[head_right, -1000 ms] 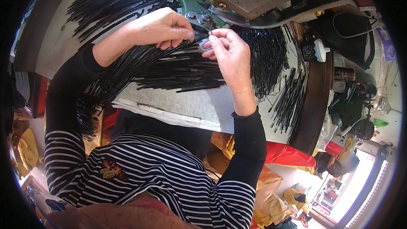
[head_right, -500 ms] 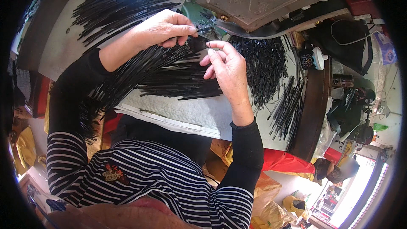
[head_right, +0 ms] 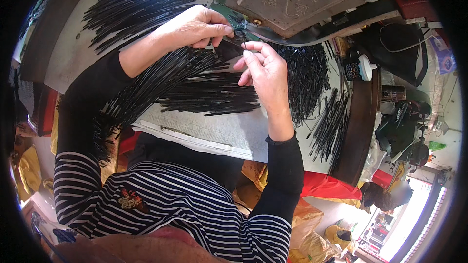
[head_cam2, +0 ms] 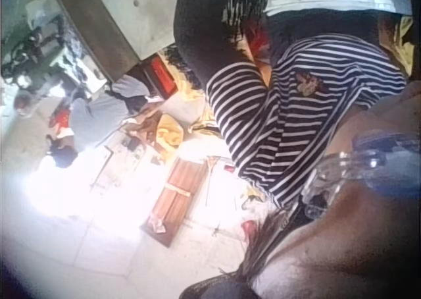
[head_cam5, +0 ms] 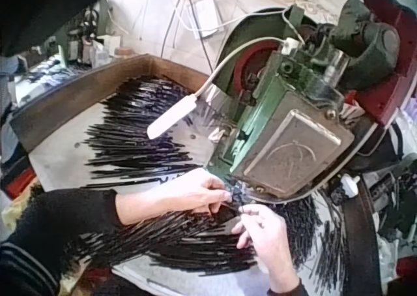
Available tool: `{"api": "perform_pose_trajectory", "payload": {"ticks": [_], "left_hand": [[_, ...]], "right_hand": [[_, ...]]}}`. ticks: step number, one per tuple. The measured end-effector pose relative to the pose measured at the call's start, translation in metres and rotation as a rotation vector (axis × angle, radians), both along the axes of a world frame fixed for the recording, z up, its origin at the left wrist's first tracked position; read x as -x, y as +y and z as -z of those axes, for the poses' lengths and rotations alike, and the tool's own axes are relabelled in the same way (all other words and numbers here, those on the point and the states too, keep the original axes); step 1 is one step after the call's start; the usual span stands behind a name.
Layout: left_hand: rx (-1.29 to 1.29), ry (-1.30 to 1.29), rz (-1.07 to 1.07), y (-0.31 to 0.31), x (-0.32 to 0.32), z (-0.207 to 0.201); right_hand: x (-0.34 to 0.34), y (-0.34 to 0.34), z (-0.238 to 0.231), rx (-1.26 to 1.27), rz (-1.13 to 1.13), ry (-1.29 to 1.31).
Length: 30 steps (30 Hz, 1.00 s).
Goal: The person assembles small black plastic components by pressing plastic rods into plastic sleeves using an assembly press, creating assembled parts.
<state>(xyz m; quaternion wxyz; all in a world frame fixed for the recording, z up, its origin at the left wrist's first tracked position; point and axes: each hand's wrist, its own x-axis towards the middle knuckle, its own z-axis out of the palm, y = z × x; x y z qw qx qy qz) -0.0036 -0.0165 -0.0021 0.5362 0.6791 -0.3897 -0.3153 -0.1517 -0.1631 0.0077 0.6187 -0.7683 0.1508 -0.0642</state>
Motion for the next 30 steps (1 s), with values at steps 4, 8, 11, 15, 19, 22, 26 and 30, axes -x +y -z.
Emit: {"api": "perform_pose_trajectory", "payload": {"ticks": [4, 8, 11, 15, 19, 22, 26, 30], "left_hand": [[-0.003, 0.03, 0.008, 0.0004, -0.0004, 0.0013], [-0.009, -0.015, -0.003, -0.0031, 0.0018, 0.0004], [-0.007, -0.01, 0.0, -0.004, 0.0011, 0.001], [-0.011, 0.022, -0.002, -0.0022, 0.0, 0.0016], [-0.053, 0.077, 0.005, -0.0047, -0.0029, -0.0024], [-0.058, 0.118, 0.015, -0.0033, -0.0032, -0.0054], [-0.057, 0.072, -0.008, -0.0017, -0.0029, -0.0033], [-0.031, 0.134, -0.046, -0.0025, 0.0044, 0.0012]], "right_hand": [[0.0008, 0.0012, -0.0003, -0.035, -0.001, 0.013], [0.003, 0.0009, 0.0001, -0.018, 0.013, 0.008], [0.0033, 0.0, -0.0008, -0.046, 0.018, 0.01], [0.0015, -0.0004, 0.0013, -0.023, 0.003, 0.015], [0.0018, -0.0028, 0.0009, -0.075, 0.001, 0.013], [0.0009, -0.0032, 0.0006, -0.123, -0.002, 0.017], [-0.0018, -0.0002, 0.002, -0.167, 0.018, 0.018], [0.0002, -0.0019, 0.0057, -0.295, 0.146, -0.063]]}}
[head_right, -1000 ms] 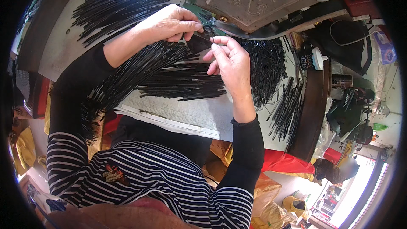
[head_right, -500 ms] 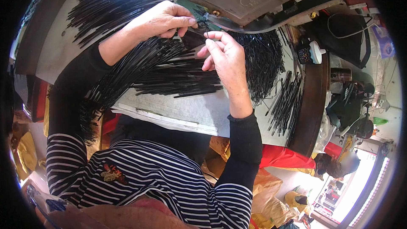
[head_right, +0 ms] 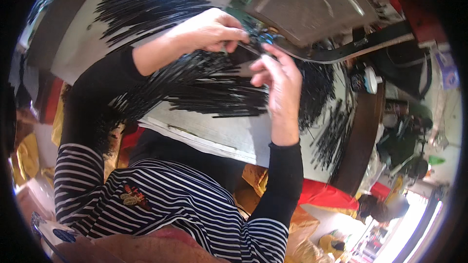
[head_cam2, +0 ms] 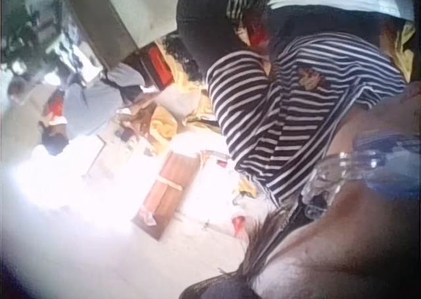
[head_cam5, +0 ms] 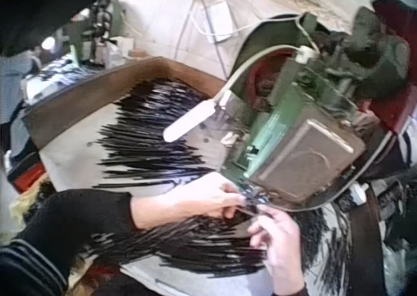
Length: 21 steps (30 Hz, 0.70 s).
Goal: The person assembles small black plastic components by pressing plastic rods into plastic sleeves using an assembly press, creating assembled parts.
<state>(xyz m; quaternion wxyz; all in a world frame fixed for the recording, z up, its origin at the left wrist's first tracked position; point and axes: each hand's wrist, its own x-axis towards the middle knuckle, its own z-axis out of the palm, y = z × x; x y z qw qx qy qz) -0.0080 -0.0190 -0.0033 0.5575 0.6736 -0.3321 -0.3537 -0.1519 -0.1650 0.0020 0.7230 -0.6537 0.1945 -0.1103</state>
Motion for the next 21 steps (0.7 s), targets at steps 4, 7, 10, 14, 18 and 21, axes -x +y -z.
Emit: {"api": "perform_pose_trajectory", "payload": {"ticks": [4, 7, 10, 14, 18, 21], "left_hand": [[0.008, -0.044, 0.052, 0.0, 0.019, -0.011], [0.046, -0.058, 0.11, 0.002, 0.026, -0.006], [-0.02, -0.219, 0.183, 0.014, 0.018, -0.017], [-0.382, -1.169, -0.039, 0.047, -0.022, -0.02], [-0.555, -1.289, -0.169, 0.081, -0.056, -0.008], [-0.534, -1.269, -0.177, 0.08, -0.06, -0.001]], "right_hand": [[0.001, -0.022, 0.021, -0.374, 0.138, -0.252], [0.0, -0.017, 0.023, -0.46, 0.091, -0.272], [-0.001, -0.009, 0.024, -0.312, 0.074, -0.21], [-0.005, -0.017, 0.024, -0.308, 0.161, -0.228], [-0.003, -0.016, 0.019, -0.321, 0.15, -0.228], [-0.004, -0.01, 0.018, -0.299, 0.126, -0.19]]}}
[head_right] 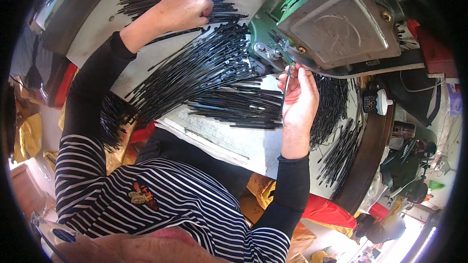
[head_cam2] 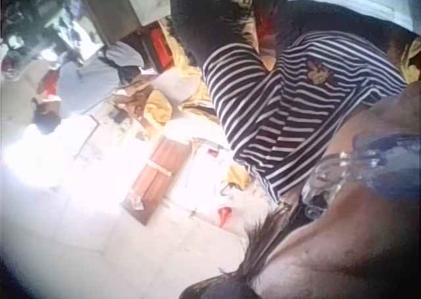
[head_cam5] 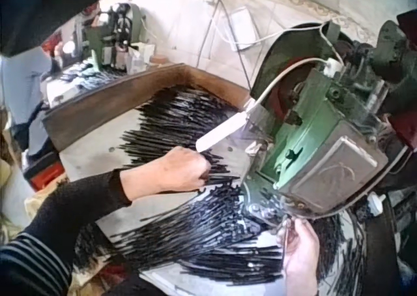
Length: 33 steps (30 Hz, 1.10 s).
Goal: The person assembles small black plastic components by pressing plastic rods into plastic sleeves using an assembly press, creating assembled parts.
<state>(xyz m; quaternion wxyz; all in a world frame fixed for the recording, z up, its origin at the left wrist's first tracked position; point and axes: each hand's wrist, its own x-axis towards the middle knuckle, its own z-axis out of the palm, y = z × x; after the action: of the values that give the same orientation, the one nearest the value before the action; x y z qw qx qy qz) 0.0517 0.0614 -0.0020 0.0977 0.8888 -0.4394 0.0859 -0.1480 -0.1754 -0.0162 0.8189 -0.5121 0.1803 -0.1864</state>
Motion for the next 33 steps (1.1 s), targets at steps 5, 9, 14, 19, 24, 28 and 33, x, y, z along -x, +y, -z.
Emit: {"api": "perform_pose_trajectory", "payload": {"ticks": [5, 9, 14, 19, 24, 28, 33], "left_hand": [[0.02, 0.047, 0.005, -0.006, 0.007, -0.003], [0.167, 0.052, 0.156, -0.017, 0.019, -0.01], [0.419, 0.786, 0.329, -0.047, 0.029, -0.008], [0.534, 1.063, 0.387, -0.07, 0.047, 0.007], [0.58, 1.113, 0.363, -0.078, 0.055, 0.009], [0.605, 1.141, 0.368, -0.08, 0.055, 0.008], [0.614, 1.045, 0.373, -0.085, 0.056, 0.006]], "right_hand": [[0.0, 0.001, -0.002, -0.034, -0.007, 0.033], [0.0, 0.01, -0.011, 0.151, -0.209, 0.158], [-0.001, 0.035, -0.027, 0.396, -0.477, 0.301], [-0.002, 0.031, -0.025, 0.382, -0.486, 0.31], [-0.001, 0.026, -0.023, 0.412, -0.474, 0.301], [-0.001, 0.026, -0.026, 0.429, -0.463, 0.302], [-0.002, 0.024, -0.028, 0.453, -0.431, 0.306]]}}
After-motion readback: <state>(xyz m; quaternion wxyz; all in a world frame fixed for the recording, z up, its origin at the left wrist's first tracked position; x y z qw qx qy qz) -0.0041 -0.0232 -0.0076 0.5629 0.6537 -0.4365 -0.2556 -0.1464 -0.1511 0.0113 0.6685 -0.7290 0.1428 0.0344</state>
